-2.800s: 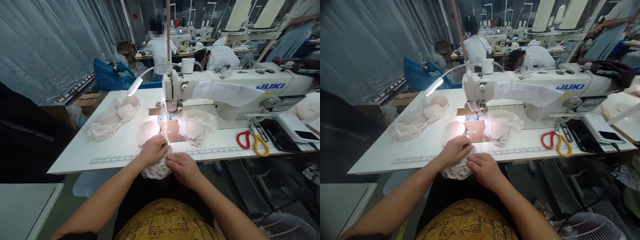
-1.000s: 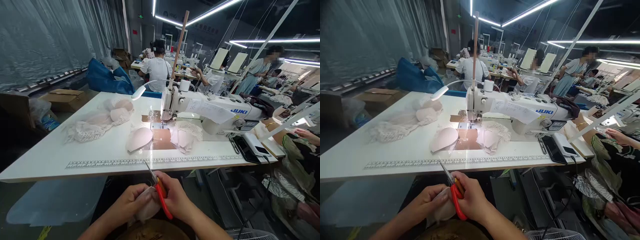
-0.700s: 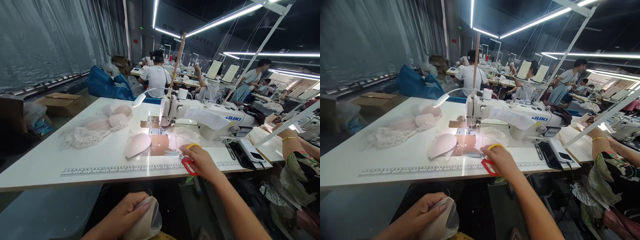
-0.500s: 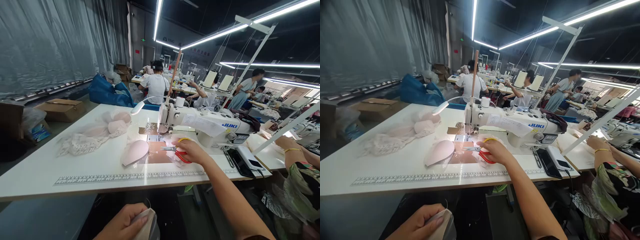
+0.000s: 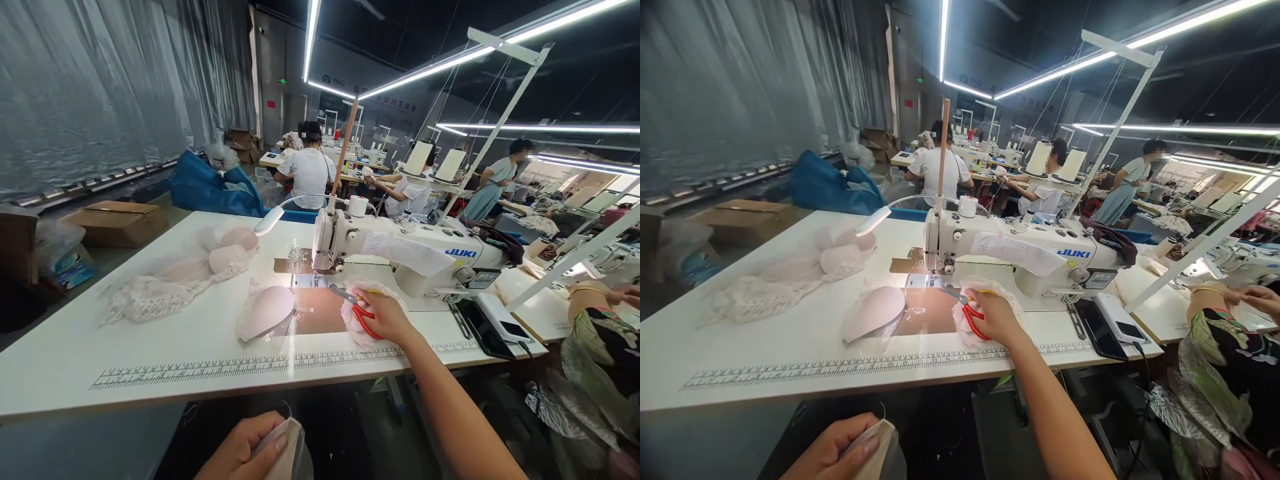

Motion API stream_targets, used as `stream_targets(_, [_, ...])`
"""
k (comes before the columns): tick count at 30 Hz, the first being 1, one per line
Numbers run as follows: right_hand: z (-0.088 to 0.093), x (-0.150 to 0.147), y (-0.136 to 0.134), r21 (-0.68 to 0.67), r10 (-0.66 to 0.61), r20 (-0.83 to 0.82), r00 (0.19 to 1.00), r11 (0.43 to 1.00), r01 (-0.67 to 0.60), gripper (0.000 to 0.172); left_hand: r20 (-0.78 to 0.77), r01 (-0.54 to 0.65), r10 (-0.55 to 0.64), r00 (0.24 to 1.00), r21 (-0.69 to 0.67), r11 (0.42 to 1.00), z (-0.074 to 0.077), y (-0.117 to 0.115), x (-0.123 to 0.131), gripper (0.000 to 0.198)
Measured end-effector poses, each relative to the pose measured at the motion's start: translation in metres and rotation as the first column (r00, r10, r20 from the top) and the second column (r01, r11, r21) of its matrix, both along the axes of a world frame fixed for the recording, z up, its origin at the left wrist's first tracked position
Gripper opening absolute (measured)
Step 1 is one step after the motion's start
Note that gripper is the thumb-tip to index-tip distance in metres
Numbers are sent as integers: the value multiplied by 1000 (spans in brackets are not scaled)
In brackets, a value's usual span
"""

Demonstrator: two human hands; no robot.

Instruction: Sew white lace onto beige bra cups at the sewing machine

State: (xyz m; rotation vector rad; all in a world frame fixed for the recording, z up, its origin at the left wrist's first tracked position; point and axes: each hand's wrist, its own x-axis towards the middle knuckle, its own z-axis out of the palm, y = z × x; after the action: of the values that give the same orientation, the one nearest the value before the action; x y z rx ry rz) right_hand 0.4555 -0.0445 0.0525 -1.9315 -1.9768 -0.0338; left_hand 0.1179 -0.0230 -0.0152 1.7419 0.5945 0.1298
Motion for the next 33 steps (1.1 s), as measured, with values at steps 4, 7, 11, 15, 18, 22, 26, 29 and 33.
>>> stream_targets(4, [4,-3,-8,-25,-36,-1,999,999,36,50,22,-62,63,998,-56,996,3,0,1,48])
stream_targets(7, [10,-1,-16,33,19,5,1000,999,-19,50,55,-90,94,994,-64,994,9,0,1,46])
stream_targets(11, [18,-1,-47,274,24,28,999,961,-31,49,112,-148,157,981,-83,986,11,0,-4,40])
stream_targets(15, [16,-20,-94,379,-49,-40,998,923,61,64,136,-210,227,964,-130,969,6,1,-9,36])
stream_targets(18, [1,-58,-119,90,105,-335,936,993,-79,60,135,-233,260,956,-188,954,4,0,-9,36])
stream_targets(22, [-38,-107,-119,-205,111,-613,782,934,-293,55,156,-228,273,949,-257,939,3,0,-7,37])
stream_targets(26, [-61,-124,-105,-303,44,-677,734,893,-333,52,172,-227,279,945,-272,935,2,1,-7,39])
stream_targets(29, [-57,-126,-99,-291,65,-695,716,885,-363,51,175,-229,278,945,-255,939,4,2,-9,36])
stream_targets(33, [-47,-127,-93,-278,123,-687,716,866,-415,51,183,-215,265,947,-257,942,3,1,-11,32])
